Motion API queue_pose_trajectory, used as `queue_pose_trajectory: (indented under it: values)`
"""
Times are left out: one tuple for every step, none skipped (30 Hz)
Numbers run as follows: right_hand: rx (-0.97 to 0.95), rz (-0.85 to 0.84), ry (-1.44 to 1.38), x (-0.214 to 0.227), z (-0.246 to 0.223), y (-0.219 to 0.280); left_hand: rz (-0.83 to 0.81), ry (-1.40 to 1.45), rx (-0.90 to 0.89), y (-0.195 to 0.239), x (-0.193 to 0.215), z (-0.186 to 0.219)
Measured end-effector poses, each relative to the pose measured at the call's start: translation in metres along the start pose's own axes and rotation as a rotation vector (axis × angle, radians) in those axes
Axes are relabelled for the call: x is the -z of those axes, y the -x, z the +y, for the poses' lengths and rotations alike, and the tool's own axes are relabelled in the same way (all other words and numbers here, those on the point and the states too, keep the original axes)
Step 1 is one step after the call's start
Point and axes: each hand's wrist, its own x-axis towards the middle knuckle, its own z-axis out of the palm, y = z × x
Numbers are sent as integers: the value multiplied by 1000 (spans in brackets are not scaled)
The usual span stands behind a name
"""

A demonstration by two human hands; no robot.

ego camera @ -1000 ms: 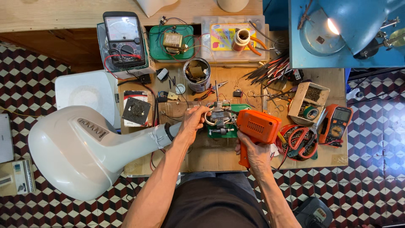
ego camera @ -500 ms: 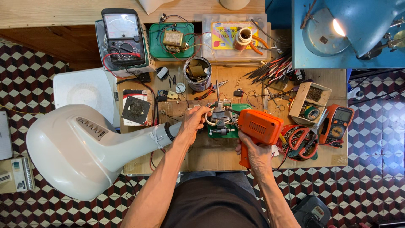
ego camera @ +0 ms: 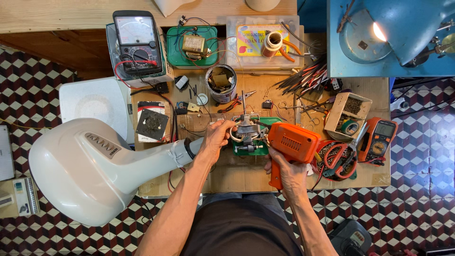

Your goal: The person plugs a heat gun into a power strip, then uses it to apply heat to a small motor assembly clamped on a workbench. They repeatedly adjust wires and components on the motor with their hands while heating, then set the heat gun down and continue manipulating the motor parts.

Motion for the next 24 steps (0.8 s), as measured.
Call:
queue_pose_trajectory:
  values:
    - [9,-2,-8,0,0,0,2,-2,1,0,0,0]
    - [19,-4,-17,1,-1,1,3,-4,2,0,0,0]
    - [28,-7,-25,1,-1,1,5,-6,3,0,0,0]
    - [25,-3,-34,1,-1,2,-1,1,3,0,0,0]
    - [23,0,-43,2,-2,2,-8,9,1,-1,1,0]
    - [22,4,-51,3,-2,2,-15,16,0,-1,1,0]
    - [11,-1,-48,5,-3,3,-16,13,-2,-1,1,0]
    - [0,-6,-44,7,-4,4,-18,9,-5,-1,2,0]
    - [-12,-11,-40,9,-5,6,-19,5,-6,-2,2,-1]
    - [-11,-4,-40,10,-5,8,-24,7,1,-2,1,-1]
    - [-11,0,-40,11,-6,10,-25,9,8,-3,2,-1]
    - [-11,5,-40,12,-6,12,-27,11,14,-3,2,-1]
    - [1,-1,-43,12,-6,14,-21,7,9,-3,2,-1]
    - [14,-7,-47,13,-6,17,-16,2,3,-2,3,-1]
    - [28,-11,-50,14,-7,19,-13,-2,-2,-2,2,-1]
    - [57,-29,-44,15,-8,22,-13,-5,-2,-2,1,-2]
    - [85,-47,-39,16,-8,24,-12,-8,-2,-2,0,-1]
    - [114,-66,-34,17,-9,26,-10,-11,-2,-2,0,-1]
    - [108,-69,-49,19,-10,29,-10,-10,-4,-2,0,-1]
    - [103,-72,-64,21,-11,32,-9,-9,-6,-2,0,-1]
    - [99,-72,-80,23,-12,35,-11,-10,-8,-3,0,0]
    - [82,-65,-104,25,-13,38,-3,-8,-9,-2,-1,0]
    - [66,-54,-131,27,-14,41,1,-10,-9,-2,-1,1]
    - [50,-43,-157,30,-14,44,5,-12,-9,-2,-1,1]
